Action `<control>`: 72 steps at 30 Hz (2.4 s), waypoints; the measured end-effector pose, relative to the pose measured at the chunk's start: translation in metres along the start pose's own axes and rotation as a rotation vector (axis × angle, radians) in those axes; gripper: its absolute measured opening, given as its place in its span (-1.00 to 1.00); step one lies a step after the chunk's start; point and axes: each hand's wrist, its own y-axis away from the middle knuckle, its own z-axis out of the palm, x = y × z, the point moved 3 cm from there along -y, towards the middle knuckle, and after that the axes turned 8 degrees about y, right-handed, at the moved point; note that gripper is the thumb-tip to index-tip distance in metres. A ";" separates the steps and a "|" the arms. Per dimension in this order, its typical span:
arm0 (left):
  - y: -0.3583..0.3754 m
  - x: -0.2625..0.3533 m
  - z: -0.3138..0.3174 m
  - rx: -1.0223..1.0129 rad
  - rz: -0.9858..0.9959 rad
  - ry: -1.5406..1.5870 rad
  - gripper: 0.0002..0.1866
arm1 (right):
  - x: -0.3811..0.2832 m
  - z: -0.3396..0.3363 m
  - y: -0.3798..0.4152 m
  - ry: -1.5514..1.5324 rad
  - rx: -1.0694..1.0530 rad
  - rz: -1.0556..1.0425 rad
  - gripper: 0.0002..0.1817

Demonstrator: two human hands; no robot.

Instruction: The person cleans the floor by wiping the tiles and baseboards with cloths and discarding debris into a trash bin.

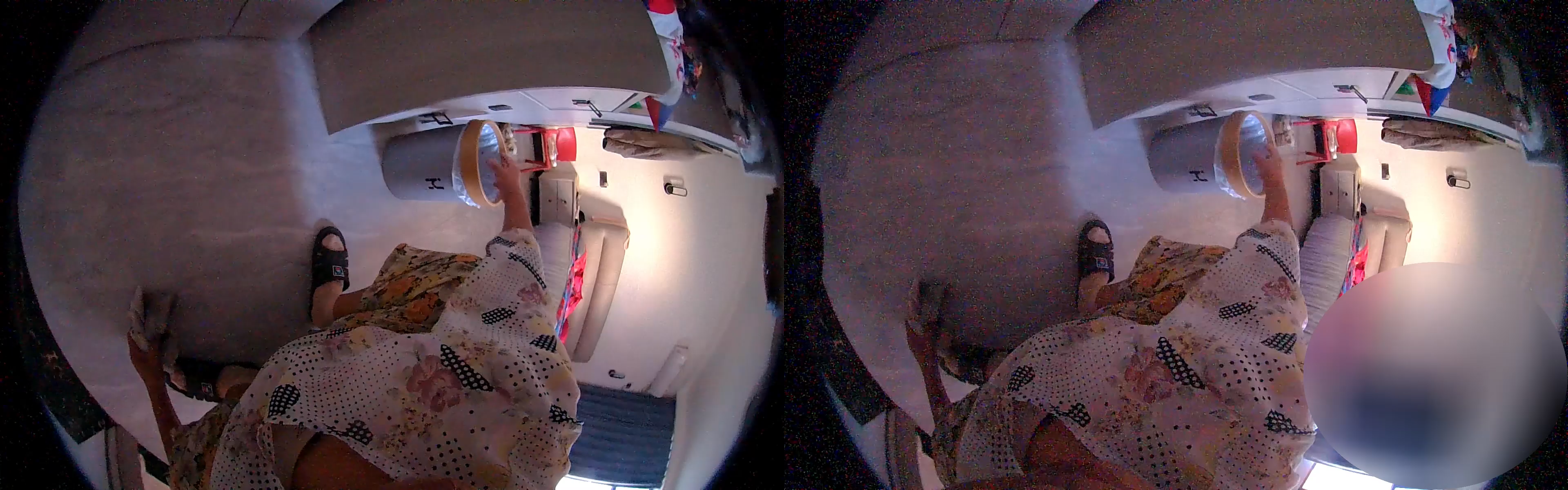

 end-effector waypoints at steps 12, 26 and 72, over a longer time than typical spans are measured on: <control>0.001 0.048 0.007 0.082 -0.018 0.019 -0.42 | 0.019 -0.039 -0.052 0.931 -0.041 -0.213 -0.54; 0.000 0.079 0.016 0.035 -0.127 0.189 -0.45 | -0.210 0.115 0.089 0.487 -0.168 -1.011 -0.68; 0.031 0.093 0.010 0.099 -0.222 0.231 -0.58 | -0.269 0.364 0.497 -0.003 -0.560 -1.797 -0.55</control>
